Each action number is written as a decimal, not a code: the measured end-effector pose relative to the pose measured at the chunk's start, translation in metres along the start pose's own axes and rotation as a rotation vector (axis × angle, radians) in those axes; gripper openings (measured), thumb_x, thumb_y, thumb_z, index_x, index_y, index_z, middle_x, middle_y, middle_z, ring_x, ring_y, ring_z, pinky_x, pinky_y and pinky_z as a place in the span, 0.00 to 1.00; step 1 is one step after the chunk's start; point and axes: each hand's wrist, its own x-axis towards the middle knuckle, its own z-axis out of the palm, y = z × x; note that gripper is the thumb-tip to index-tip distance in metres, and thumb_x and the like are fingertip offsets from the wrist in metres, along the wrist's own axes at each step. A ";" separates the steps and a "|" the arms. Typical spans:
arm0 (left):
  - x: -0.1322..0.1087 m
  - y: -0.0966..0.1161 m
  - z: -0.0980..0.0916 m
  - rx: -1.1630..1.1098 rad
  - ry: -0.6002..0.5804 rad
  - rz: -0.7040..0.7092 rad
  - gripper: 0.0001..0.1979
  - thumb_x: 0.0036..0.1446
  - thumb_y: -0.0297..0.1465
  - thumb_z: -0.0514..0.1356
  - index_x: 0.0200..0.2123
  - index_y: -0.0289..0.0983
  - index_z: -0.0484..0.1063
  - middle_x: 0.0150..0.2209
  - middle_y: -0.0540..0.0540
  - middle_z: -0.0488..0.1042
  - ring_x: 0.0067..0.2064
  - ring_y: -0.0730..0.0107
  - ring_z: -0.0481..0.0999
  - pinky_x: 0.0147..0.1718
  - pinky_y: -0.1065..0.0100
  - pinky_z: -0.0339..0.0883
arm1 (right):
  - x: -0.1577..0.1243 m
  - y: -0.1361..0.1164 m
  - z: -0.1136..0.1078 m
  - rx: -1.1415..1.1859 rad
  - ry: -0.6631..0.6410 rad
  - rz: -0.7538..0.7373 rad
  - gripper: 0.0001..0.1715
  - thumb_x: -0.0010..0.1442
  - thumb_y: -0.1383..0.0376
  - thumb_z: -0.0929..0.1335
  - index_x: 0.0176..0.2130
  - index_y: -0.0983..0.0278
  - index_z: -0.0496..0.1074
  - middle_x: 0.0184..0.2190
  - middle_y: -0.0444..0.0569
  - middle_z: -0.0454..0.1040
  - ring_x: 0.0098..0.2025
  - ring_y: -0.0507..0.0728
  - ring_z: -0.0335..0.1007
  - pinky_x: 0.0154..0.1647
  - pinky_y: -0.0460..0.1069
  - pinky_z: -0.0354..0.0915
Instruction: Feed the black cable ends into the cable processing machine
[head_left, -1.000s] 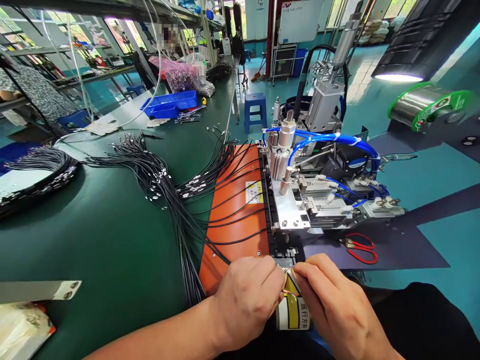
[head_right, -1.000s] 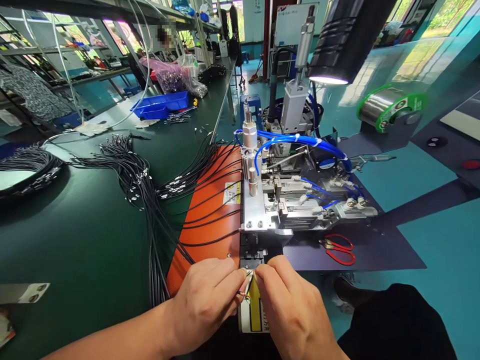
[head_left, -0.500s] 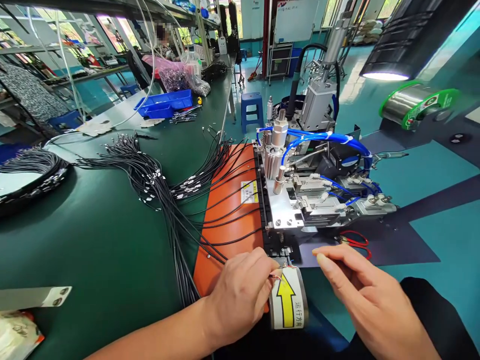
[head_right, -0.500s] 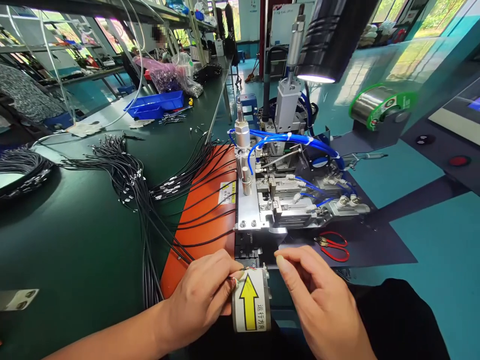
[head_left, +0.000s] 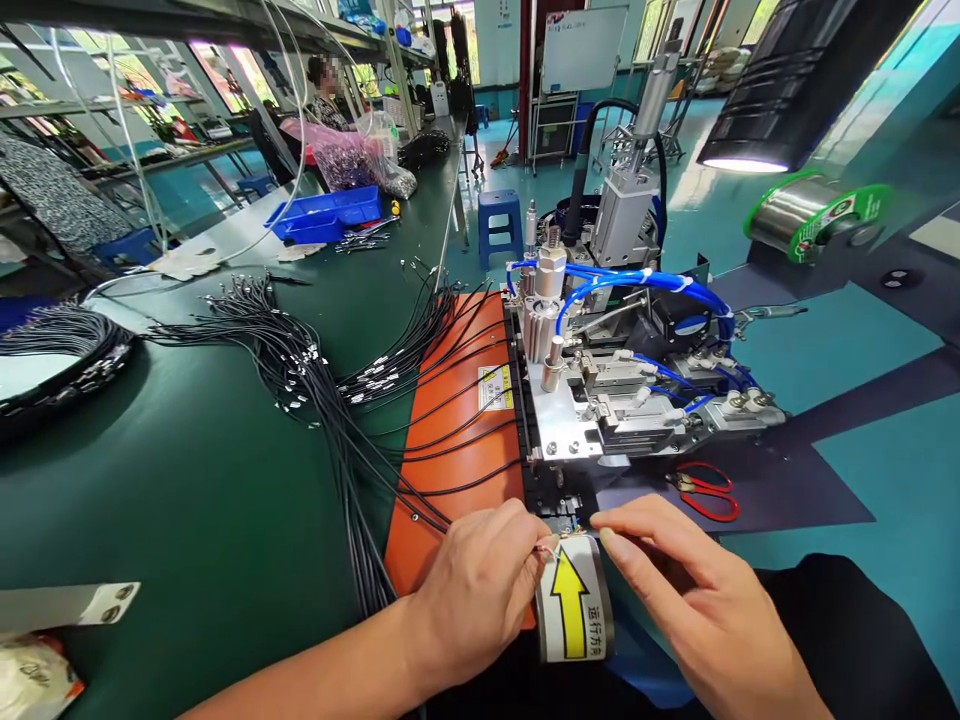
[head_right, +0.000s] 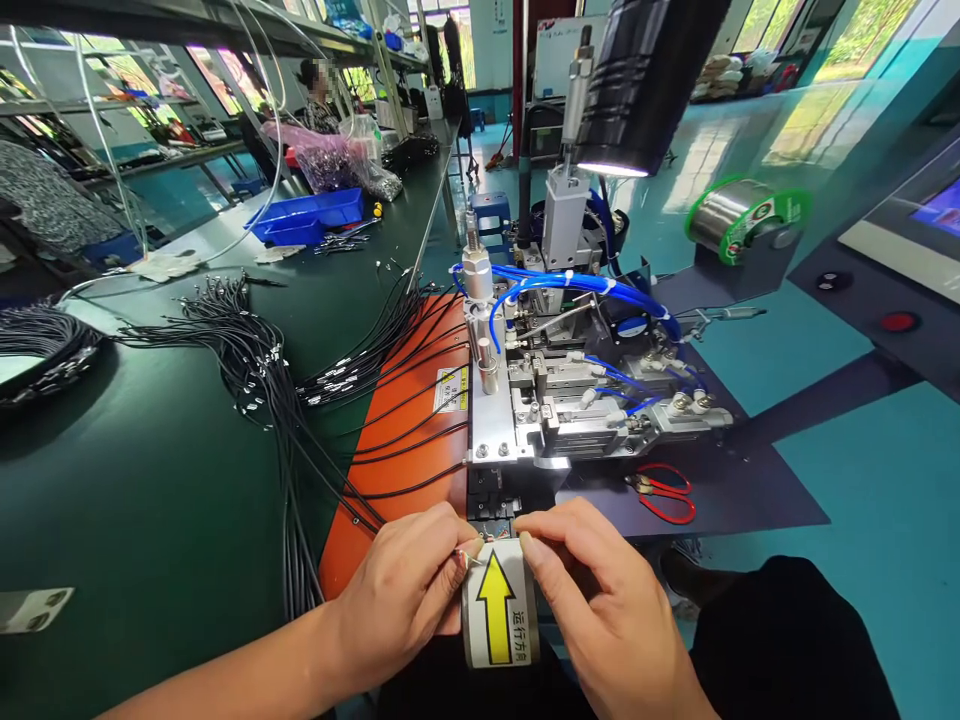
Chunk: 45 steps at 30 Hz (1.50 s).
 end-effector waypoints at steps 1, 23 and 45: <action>0.000 0.000 0.000 -0.003 -0.004 -0.002 0.10 0.70 0.27 0.49 0.37 0.37 0.68 0.33 0.46 0.72 0.31 0.68 0.69 0.31 0.67 0.62 | -0.001 0.002 0.000 -0.020 0.010 -0.055 0.11 0.70 0.59 0.67 0.50 0.53 0.77 0.41 0.45 0.76 0.43 0.55 0.74 0.43 0.46 0.70; 0.001 0.000 -0.001 -0.062 0.022 -0.021 0.10 0.70 0.26 0.48 0.36 0.37 0.66 0.32 0.46 0.69 0.31 0.68 0.66 0.30 0.68 0.59 | -0.003 0.006 0.009 0.100 -0.050 0.006 0.07 0.70 0.59 0.67 0.44 0.55 0.76 0.40 0.44 0.73 0.42 0.53 0.72 0.41 0.47 0.68; -0.002 0.002 0.002 -0.016 0.033 -0.060 0.07 0.66 0.26 0.52 0.35 0.37 0.67 0.31 0.48 0.71 0.31 0.69 0.69 0.30 0.68 0.61 | 0.001 0.009 0.011 0.081 -0.028 0.285 0.21 0.62 0.45 0.70 0.43 0.57 0.74 0.33 0.44 0.73 0.34 0.56 0.69 0.33 0.48 0.67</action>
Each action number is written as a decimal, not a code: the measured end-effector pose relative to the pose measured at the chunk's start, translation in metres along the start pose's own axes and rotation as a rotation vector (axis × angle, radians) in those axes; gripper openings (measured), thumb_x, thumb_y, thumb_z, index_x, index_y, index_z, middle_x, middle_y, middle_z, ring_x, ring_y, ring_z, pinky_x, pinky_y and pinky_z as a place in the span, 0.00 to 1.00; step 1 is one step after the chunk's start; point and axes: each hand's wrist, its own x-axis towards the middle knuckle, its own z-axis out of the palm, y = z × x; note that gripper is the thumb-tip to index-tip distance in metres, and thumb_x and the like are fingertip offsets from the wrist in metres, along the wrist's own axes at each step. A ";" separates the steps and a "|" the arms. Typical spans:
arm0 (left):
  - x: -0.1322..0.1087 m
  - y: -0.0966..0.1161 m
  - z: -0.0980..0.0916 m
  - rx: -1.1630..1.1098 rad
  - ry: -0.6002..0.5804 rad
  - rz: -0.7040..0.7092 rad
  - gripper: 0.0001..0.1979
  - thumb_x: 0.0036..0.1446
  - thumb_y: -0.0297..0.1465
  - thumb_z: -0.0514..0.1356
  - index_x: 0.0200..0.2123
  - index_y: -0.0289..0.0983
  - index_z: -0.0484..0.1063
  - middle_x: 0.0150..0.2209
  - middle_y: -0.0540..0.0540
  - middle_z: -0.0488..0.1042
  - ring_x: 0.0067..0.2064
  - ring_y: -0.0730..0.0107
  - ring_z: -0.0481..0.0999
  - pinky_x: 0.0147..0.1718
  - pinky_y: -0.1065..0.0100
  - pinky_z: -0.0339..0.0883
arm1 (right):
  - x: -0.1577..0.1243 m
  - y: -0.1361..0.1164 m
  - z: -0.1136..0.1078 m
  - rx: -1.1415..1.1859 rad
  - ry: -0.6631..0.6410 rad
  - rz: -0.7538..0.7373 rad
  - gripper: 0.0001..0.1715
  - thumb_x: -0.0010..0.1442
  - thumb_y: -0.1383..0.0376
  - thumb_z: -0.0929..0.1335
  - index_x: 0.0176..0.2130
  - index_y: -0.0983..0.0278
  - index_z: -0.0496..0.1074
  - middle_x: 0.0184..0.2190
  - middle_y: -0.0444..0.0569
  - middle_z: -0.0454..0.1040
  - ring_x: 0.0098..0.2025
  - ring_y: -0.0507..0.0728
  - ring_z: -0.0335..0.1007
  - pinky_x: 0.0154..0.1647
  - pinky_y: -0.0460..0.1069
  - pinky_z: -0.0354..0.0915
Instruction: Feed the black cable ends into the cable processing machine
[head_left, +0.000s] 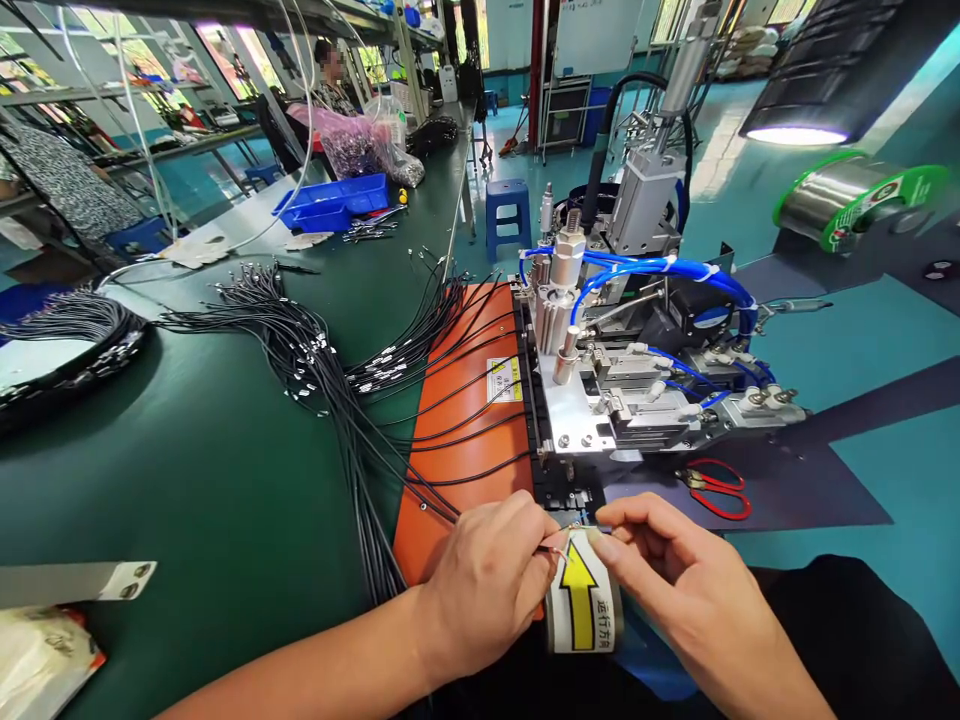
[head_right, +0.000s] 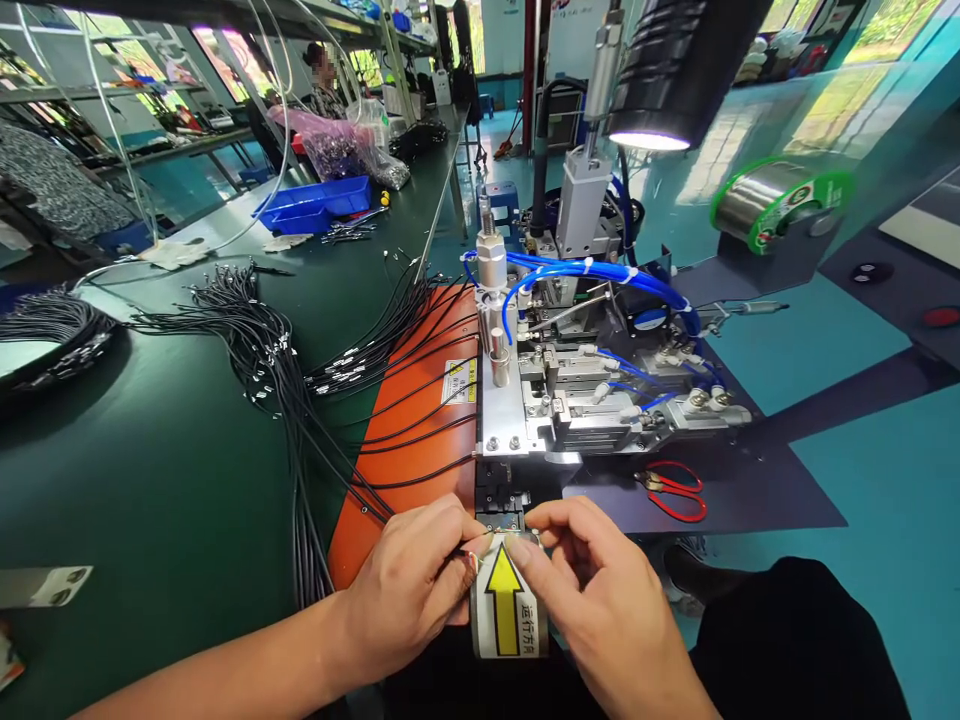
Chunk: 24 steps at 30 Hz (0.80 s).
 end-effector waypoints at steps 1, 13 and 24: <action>0.000 0.000 0.000 -0.001 0.005 0.001 0.07 0.66 0.26 0.52 0.35 0.37 0.67 0.31 0.48 0.71 0.31 0.69 0.69 0.31 0.67 0.61 | 0.001 -0.002 0.001 0.001 -0.029 0.006 0.21 0.62 0.44 0.70 0.41 0.57 0.74 0.32 0.44 0.73 0.33 0.55 0.68 0.33 0.48 0.66; 0.001 0.000 -0.001 -0.015 0.008 0.003 0.08 0.67 0.28 0.51 0.35 0.37 0.67 0.31 0.48 0.71 0.31 0.68 0.70 0.31 0.67 0.61 | 0.006 -0.015 0.011 0.060 -0.096 -0.031 0.16 0.65 0.49 0.69 0.37 0.57 0.74 0.32 0.42 0.72 0.34 0.53 0.67 0.35 0.46 0.64; 0.000 -0.001 -0.001 -0.018 0.017 -0.016 0.05 0.64 0.26 0.53 0.35 0.38 0.66 0.31 0.49 0.71 0.31 0.68 0.69 0.31 0.68 0.60 | 0.006 -0.012 0.010 0.129 -0.128 -0.029 0.17 0.66 0.49 0.68 0.41 0.58 0.77 0.34 0.43 0.73 0.36 0.54 0.68 0.36 0.46 0.66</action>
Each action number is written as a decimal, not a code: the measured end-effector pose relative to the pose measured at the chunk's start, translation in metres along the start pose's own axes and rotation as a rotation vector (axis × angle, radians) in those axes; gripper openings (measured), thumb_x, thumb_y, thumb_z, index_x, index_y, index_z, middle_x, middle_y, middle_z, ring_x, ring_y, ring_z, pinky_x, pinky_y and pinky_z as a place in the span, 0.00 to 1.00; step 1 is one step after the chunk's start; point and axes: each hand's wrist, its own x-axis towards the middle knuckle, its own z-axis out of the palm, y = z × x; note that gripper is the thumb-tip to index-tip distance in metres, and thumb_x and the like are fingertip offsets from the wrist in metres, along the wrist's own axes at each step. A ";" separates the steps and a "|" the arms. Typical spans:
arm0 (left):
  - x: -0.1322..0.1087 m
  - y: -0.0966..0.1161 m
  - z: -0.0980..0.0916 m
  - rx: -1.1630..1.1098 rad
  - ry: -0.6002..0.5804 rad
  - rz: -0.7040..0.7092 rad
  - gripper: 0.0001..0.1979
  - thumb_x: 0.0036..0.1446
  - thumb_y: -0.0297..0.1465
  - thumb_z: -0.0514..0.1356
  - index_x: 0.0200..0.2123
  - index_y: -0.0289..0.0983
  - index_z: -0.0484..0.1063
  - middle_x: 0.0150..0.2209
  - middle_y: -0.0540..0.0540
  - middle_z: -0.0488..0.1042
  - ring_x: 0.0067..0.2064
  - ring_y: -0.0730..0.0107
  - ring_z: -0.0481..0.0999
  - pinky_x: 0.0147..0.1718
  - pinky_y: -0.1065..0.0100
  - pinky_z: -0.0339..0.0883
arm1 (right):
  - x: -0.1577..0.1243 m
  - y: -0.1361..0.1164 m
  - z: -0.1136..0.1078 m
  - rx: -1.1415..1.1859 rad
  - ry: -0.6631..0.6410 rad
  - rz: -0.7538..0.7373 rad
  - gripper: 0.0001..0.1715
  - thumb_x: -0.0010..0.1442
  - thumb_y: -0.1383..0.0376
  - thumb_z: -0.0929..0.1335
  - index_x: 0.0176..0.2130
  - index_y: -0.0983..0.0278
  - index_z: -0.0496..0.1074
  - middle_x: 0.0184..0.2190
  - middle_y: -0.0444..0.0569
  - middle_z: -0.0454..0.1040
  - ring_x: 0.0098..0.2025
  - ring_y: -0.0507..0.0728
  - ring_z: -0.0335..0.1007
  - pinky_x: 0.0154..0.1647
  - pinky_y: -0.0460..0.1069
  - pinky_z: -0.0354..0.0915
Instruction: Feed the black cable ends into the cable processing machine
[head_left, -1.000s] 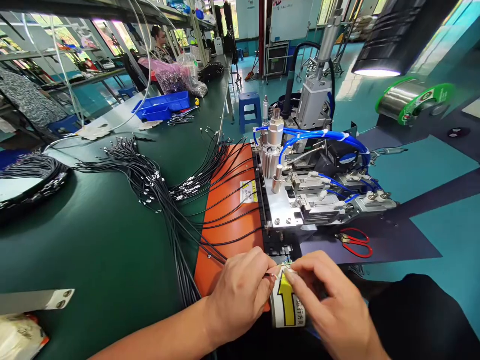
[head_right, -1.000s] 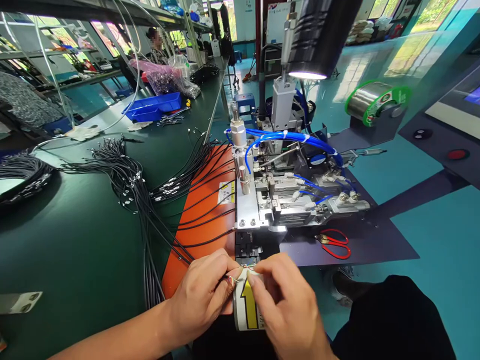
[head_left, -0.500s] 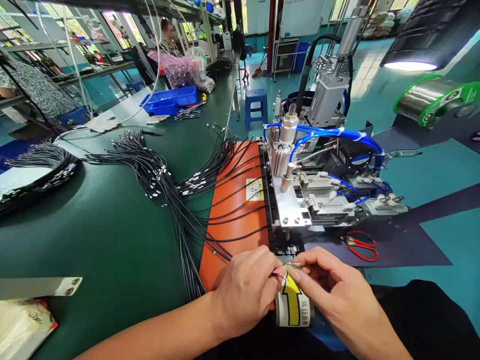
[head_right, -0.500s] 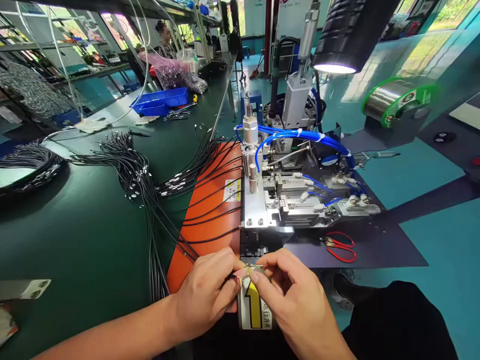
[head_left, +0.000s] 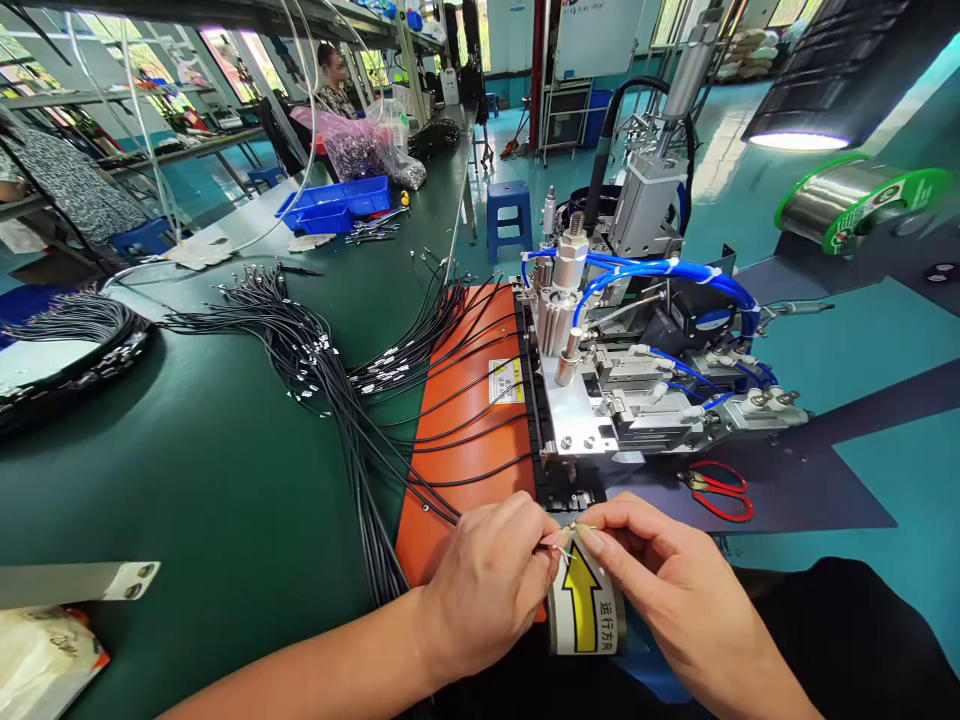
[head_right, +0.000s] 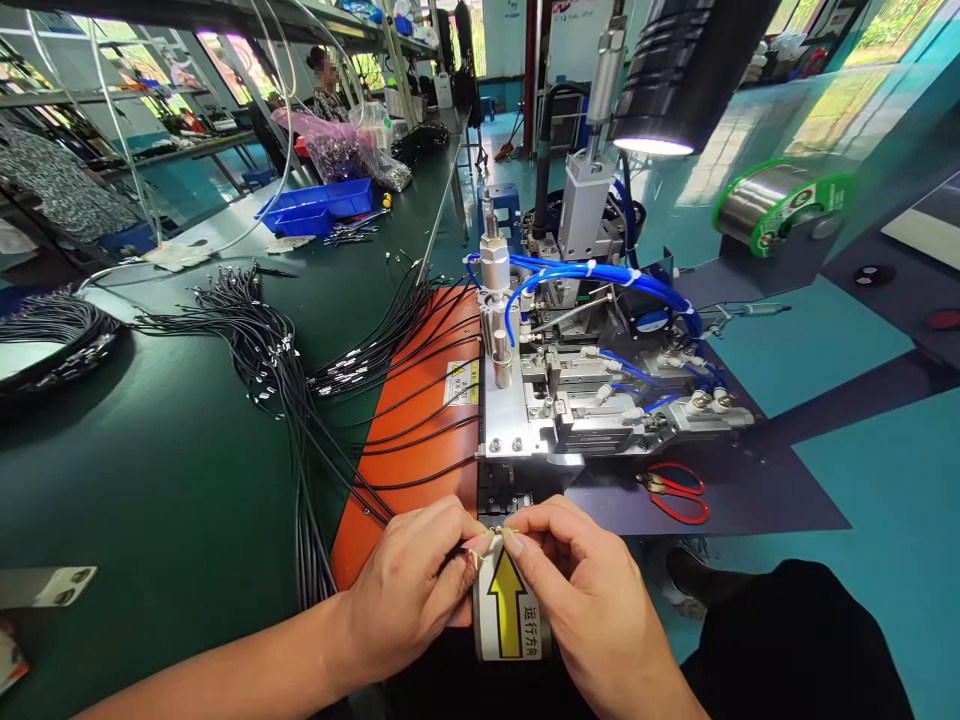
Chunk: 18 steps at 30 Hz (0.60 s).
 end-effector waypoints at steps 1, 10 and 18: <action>0.000 0.000 0.000 -0.002 0.000 -0.004 0.05 0.65 0.26 0.53 0.35 0.38 0.66 0.31 0.49 0.71 0.31 0.68 0.70 0.31 0.68 0.60 | 0.000 0.000 0.000 0.005 -0.002 0.003 0.17 0.66 0.50 0.68 0.41 0.59 0.77 0.34 0.43 0.73 0.36 0.54 0.68 0.36 0.46 0.66; 0.000 -0.002 0.000 -0.031 -0.022 -0.028 0.07 0.68 0.28 0.52 0.36 0.38 0.66 0.32 0.49 0.70 0.31 0.69 0.68 0.31 0.68 0.59 | 0.000 -0.001 0.000 0.088 -0.032 0.025 0.17 0.67 0.50 0.69 0.44 0.59 0.78 0.36 0.45 0.75 0.38 0.55 0.70 0.38 0.48 0.67; 0.003 -0.004 -0.002 -0.080 -0.093 0.003 0.10 0.71 0.30 0.49 0.36 0.38 0.65 0.31 0.48 0.71 0.30 0.70 0.68 0.30 0.68 0.59 | -0.003 -0.002 -0.009 0.076 -0.071 0.044 0.17 0.66 0.51 0.70 0.47 0.58 0.76 0.35 0.43 0.73 0.37 0.54 0.69 0.39 0.48 0.68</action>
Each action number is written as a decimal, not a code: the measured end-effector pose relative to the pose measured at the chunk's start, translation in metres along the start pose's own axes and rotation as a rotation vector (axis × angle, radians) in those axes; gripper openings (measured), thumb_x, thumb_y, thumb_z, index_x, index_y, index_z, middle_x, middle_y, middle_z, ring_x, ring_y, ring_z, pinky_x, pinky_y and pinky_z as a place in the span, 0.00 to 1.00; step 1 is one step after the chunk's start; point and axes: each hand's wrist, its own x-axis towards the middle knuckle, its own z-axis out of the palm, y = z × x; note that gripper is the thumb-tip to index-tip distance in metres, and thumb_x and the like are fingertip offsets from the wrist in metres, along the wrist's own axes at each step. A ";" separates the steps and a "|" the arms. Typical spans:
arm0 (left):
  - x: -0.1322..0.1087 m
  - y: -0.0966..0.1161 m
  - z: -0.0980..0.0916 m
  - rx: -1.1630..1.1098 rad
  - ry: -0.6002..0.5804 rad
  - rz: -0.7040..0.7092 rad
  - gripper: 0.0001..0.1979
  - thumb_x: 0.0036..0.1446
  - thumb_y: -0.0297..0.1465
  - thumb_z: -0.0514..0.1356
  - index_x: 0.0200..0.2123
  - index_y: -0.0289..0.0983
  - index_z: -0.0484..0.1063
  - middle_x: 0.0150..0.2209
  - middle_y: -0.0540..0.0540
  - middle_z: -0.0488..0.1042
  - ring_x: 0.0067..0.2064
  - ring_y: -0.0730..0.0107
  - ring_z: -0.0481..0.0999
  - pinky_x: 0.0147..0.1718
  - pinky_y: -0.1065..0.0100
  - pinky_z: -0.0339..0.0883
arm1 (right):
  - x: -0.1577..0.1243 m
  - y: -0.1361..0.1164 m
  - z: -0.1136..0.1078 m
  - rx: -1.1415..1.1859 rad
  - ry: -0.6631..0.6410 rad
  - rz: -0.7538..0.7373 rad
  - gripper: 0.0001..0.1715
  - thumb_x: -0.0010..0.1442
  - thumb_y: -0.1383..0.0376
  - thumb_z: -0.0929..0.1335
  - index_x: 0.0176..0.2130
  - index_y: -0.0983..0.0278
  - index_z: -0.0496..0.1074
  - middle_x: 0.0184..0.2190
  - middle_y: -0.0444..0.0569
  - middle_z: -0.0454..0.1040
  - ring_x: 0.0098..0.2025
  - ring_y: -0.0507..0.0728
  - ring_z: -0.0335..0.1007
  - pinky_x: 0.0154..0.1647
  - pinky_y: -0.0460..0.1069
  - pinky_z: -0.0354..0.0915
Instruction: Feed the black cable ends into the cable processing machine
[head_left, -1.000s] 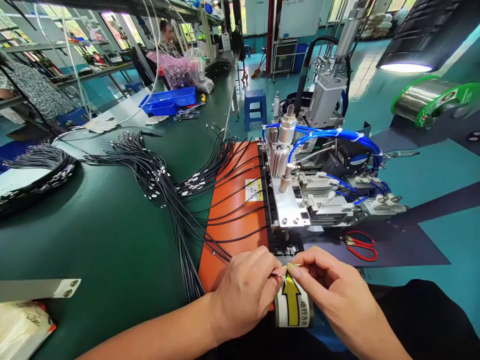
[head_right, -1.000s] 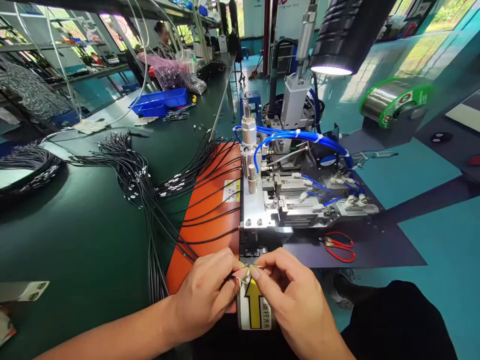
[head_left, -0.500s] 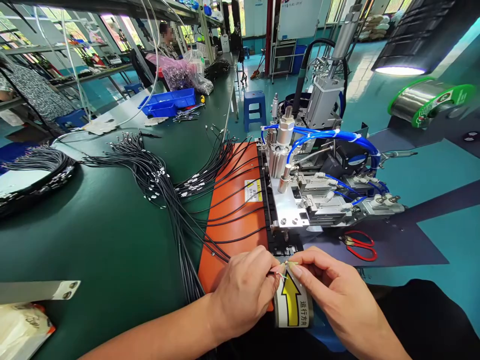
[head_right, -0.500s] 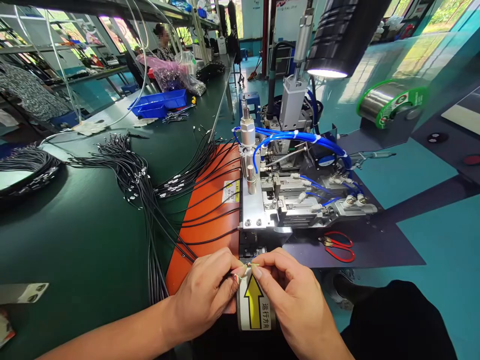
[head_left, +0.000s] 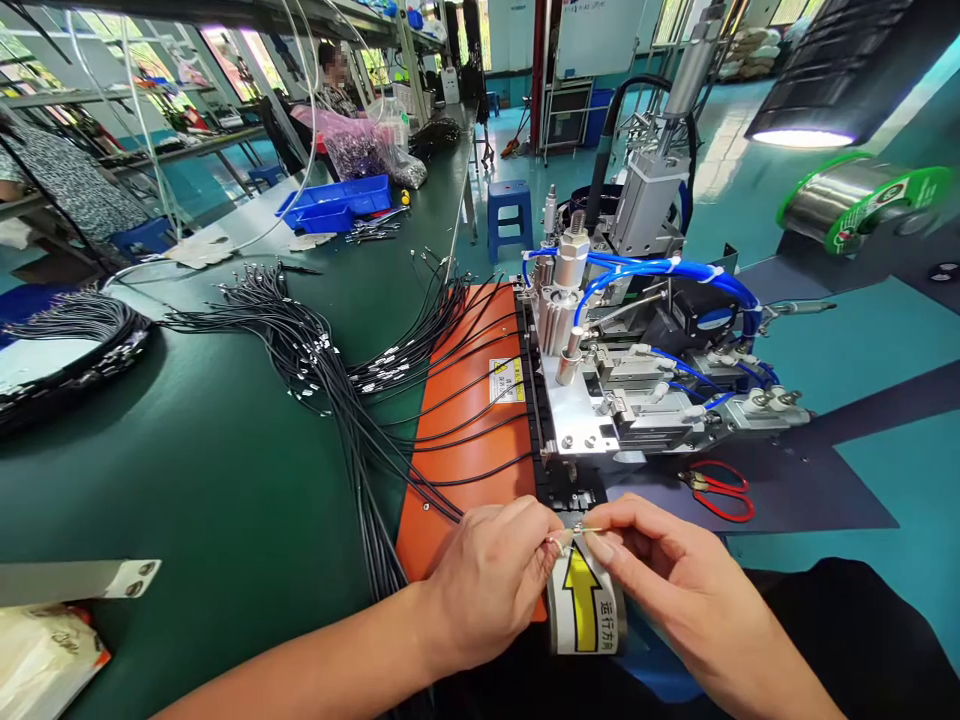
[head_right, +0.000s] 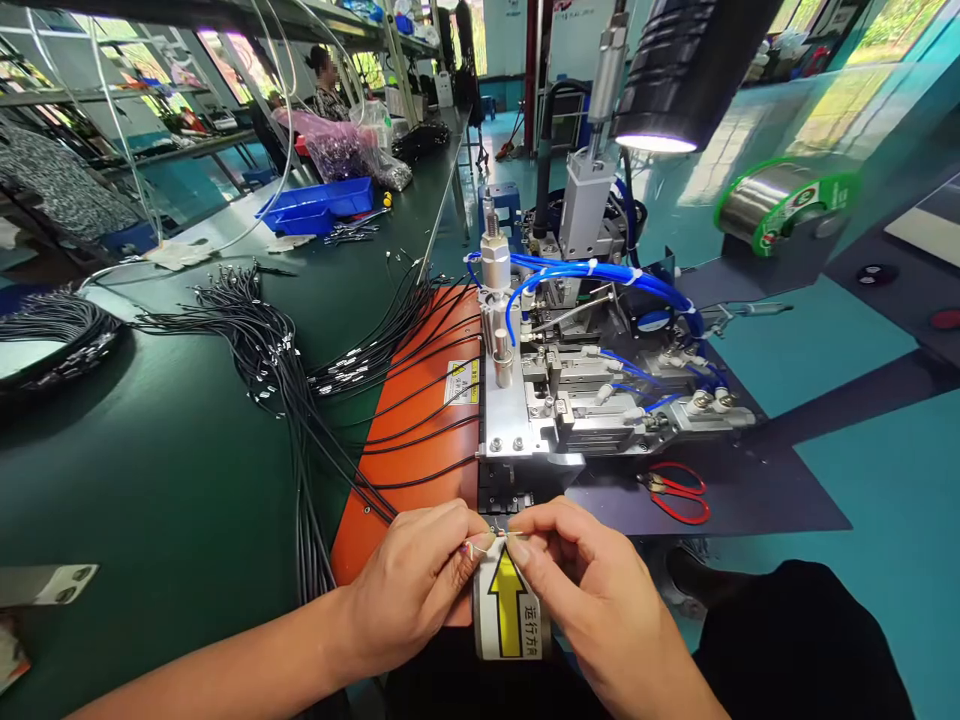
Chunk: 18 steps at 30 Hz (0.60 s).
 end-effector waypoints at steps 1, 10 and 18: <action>0.000 0.000 0.000 0.017 0.001 0.001 0.09 0.71 0.30 0.49 0.36 0.38 0.66 0.31 0.48 0.71 0.30 0.69 0.68 0.30 0.68 0.59 | 0.000 0.000 -0.003 0.024 -0.007 0.022 0.18 0.64 0.50 0.71 0.49 0.58 0.75 0.34 0.43 0.72 0.37 0.54 0.68 0.38 0.47 0.68; -0.001 0.002 0.001 0.078 0.009 0.021 0.07 0.67 0.27 0.52 0.37 0.37 0.68 0.31 0.48 0.72 0.30 0.68 0.70 0.30 0.67 0.61 | 0.006 -0.014 -0.008 -0.075 0.012 -0.001 0.20 0.64 0.50 0.70 0.49 0.58 0.76 0.38 0.46 0.78 0.39 0.56 0.73 0.40 0.46 0.71; 0.000 0.003 0.000 0.089 -0.001 0.006 0.08 0.67 0.27 0.51 0.37 0.37 0.69 0.31 0.48 0.73 0.30 0.68 0.71 0.30 0.67 0.63 | 0.005 -0.011 -0.011 -0.222 0.003 -0.057 0.19 0.66 0.49 0.68 0.49 0.56 0.77 0.40 0.45 0.79 0.43 0.57 0.73 0.41 0.45 0.70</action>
